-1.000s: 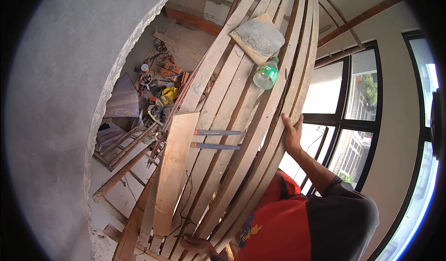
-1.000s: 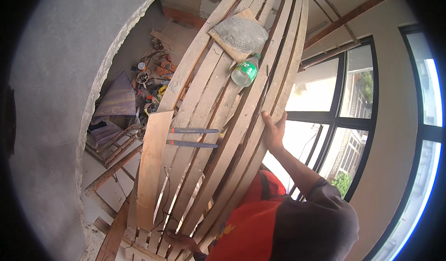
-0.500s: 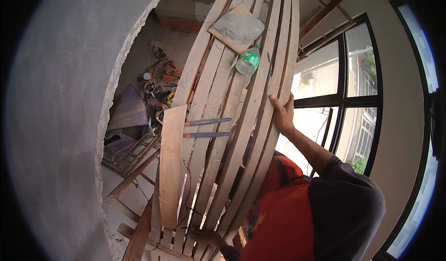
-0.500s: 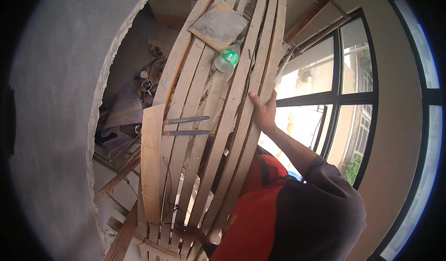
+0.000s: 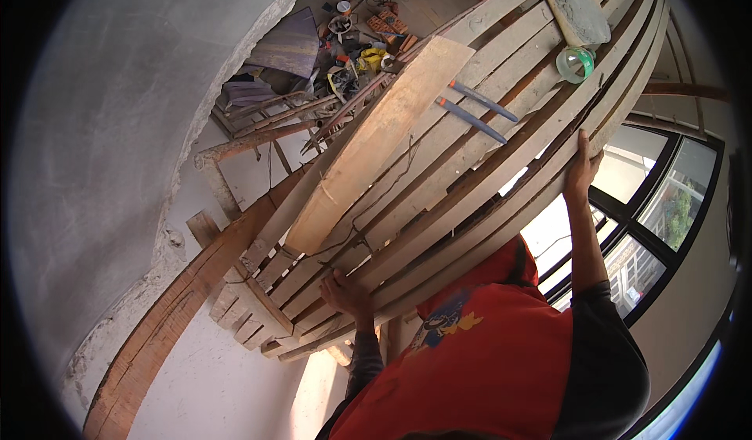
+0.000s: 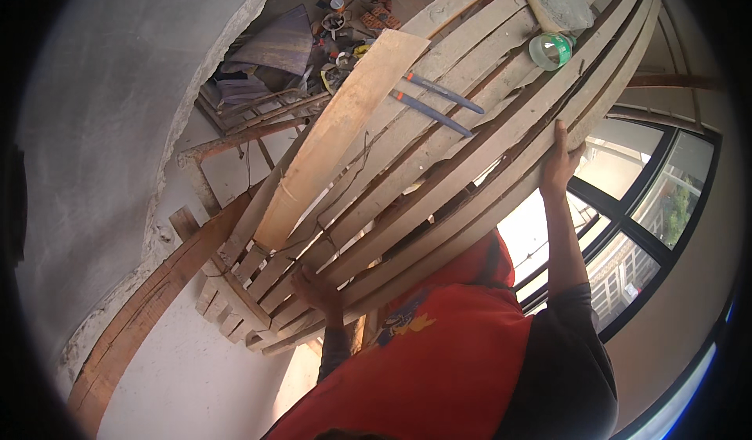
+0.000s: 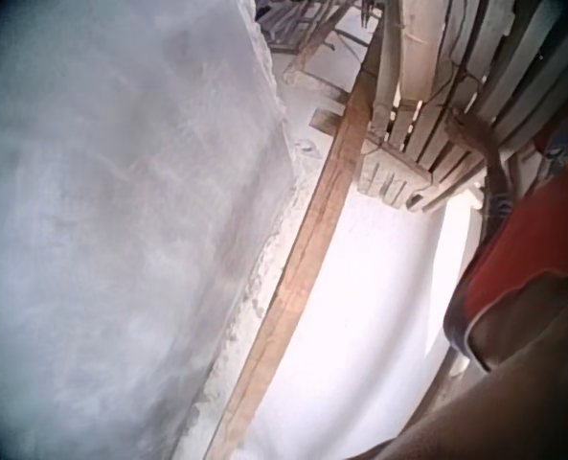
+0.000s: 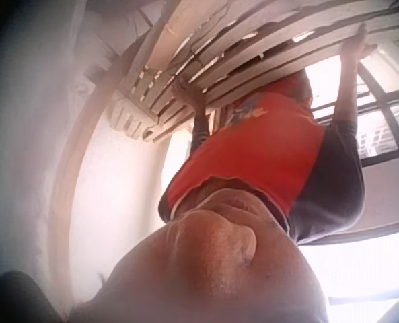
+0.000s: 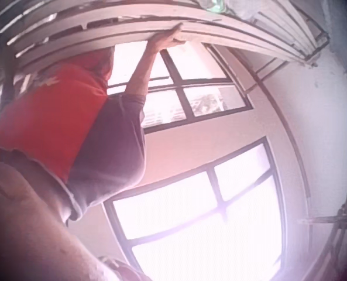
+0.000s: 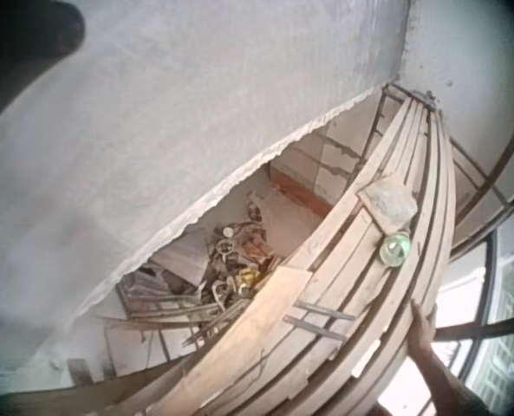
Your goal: The person dismantles a wooden scaffolding structure by hand, removing planks and using pliers to cut wire bindings. They work from a standing position on the structure, carefully detaching components and placing them aside.
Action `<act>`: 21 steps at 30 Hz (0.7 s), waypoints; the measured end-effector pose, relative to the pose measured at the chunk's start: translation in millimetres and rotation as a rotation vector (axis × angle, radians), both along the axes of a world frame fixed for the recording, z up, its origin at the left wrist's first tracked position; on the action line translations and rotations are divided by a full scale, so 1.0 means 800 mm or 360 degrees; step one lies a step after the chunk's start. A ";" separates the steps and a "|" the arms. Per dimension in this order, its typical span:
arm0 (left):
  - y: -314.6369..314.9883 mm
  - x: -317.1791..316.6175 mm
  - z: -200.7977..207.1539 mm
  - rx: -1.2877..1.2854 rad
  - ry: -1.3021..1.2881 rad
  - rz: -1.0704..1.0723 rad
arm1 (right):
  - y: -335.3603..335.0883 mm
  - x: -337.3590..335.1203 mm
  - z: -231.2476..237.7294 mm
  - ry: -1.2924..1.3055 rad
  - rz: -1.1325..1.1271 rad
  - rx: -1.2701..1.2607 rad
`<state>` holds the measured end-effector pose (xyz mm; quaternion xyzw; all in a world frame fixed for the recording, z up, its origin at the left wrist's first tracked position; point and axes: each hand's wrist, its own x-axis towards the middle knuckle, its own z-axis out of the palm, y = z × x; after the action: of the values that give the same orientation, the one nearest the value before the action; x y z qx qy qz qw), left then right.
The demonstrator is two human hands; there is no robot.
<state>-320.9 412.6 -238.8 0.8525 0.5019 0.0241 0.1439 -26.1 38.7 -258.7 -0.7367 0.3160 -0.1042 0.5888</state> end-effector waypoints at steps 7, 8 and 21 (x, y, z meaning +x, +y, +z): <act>-0.005 -0.024 0.004 0.0078 -0.0133 -0.0169 | -0.020 -0.022 -0.002 -0.0043 0.0166 0.0078; -0.005 -0.008 -0.002 0.0056 -0.0200 -0.0144 | -0.018 -0.011 -0.002 -0.0059 0.0181 0.0141; 0.002 -0.002 0.004 0.0096 -0.0450 -0.0042 | -0.007 0.003 0.004 0.0057 0.0359 0.0089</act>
<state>-322.4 414.6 -235.9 0.8511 0.4645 0.1571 0.1877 -23.4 33.2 -255.3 -0.7526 0.2443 -0.0152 0.6113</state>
